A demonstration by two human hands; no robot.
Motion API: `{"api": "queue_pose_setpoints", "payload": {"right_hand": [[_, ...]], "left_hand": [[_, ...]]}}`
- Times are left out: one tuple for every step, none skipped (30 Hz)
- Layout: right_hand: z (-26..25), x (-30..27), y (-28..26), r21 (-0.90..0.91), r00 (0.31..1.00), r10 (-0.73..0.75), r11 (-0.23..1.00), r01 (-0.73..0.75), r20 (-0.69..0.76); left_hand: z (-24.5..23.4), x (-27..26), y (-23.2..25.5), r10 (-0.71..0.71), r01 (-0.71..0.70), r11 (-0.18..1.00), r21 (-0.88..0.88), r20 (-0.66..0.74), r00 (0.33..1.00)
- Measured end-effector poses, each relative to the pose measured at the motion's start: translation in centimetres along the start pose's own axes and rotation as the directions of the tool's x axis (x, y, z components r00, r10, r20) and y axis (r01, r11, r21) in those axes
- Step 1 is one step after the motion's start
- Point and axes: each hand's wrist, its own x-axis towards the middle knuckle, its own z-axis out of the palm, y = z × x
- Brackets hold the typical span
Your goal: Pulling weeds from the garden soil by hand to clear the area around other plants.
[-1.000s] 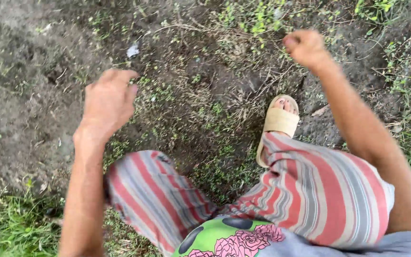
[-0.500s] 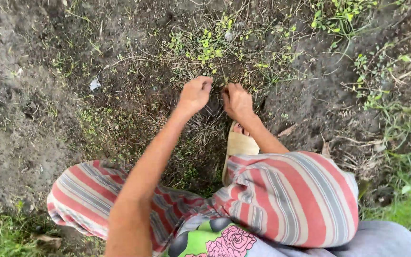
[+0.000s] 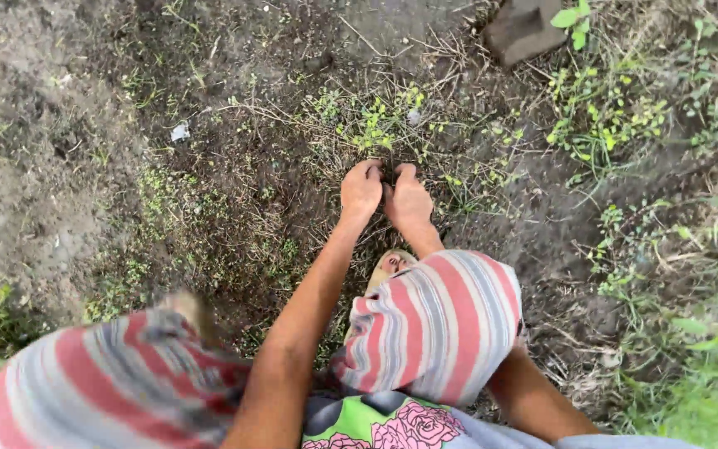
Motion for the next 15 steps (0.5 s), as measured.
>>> {"api": "queue_pose_setpoints", "payload": {"right_hand": [[-0.2,-0.2,-0.4,0.0,0.998,0.046,0.999,-0.046,0.053],[-0.2,-0.3,-0.8,-0.002,0.99,0.091,0.996,-0.091,0.105],[0.3,-0.2,-0.3,-0.008,0.988,0.099,0.995,-0.099,0.116],[0.8,-0.1,0.2,-0.021,0.988,0.101,0.995,-0.099,0.118],[1.0,1.1,0.4,-0.034,0.99,0.088,0.996,-0.085,0.109],[1.0,1.5,0.8,-0.039,0.991,0.082,0.996,-0.078,0.108],[1.4,1.3,0.9,0.014,0.996,0.018,1.0,-0.019,0.09],[1.8,1.1,1.1,0.065,0.997,-0.045,0.997,0.041,0.067],[-0.1,0.0,-0.2,0.063,0.997,-0.035,0.998,0.03,0.072],[-2.1,-1.0,-1.4,0.327,0.993,-0.044,0.945,0.007,0.106],[-4.2,-1.5,-2.9,0.567,0.989,-0.072,0.824,-0.012,0.126],[-3.9,-1.4,-2.0,0.565,0.99,-0.072,0.825,-0.01,0.123],[-3.6,-1.3,-1.2,0.597,0.989,-0.045,0.8,-0.049,0.143],[-3.3,-1.1,-0.4,0.628,0.986,-0.019,0.773,-0.089,0.164],[-3.6,-0.4,-0.8,0.628,0.986,-0.018,0.773,-0.092,0.166]], "left_hand": [[0.3,0.6,-0.5,0.027,-0.029,0.998,0.057,0.026,0.999],[0.6,1.2,-1.2,0.052,-0.058,0.992,0.114,0.055,0.997],[0.9,1.7,-1.5,0.04,-0.046,0.993,0.113,0.062,0.997],[1.2,2.1,-1.8,0.049,-0.059,0.986,0.154,0.067,0.997],[1.5,3.4,-1.3,0.072,-0.082,0.979,0.188,0.06,0.996],[1.9,3.6,-1.2,0.072,-0.081,0.98,0.181,0.056,0.996],[1.9,3.5,-1.5,0.07,-0.082,0.976,0.204,0.065,0.995],[1.9,3.4,-1.7,0.067,-0.082,0.971,0.226,0.075,0.995],[2.1,3.6,-1.4,0.061,-0.079,0.971,0.227,0.084,0.995],[2.2,3.7,-1.1,0.046,-0.073,0.952,0.298,0.098,0.994],[2.1,4.4,-0.4,0.04,-0.075,0.928,0.364,0.102,0.994],[2.2,4.9,-0.7,0.044,-0.078,0.929,0.361,0.103,0.994],[2.2,5.4,-1.0,0.036,-0.084,0.947,0.31,0.156,0.987],[2.2,5.9,-1.3,0.032,-0.087,0.962,0.258,0.21,0.977],[0.4,4.8,-0.2,0.03,-0.085,0.962,0.258,0.211,0.977]]}}
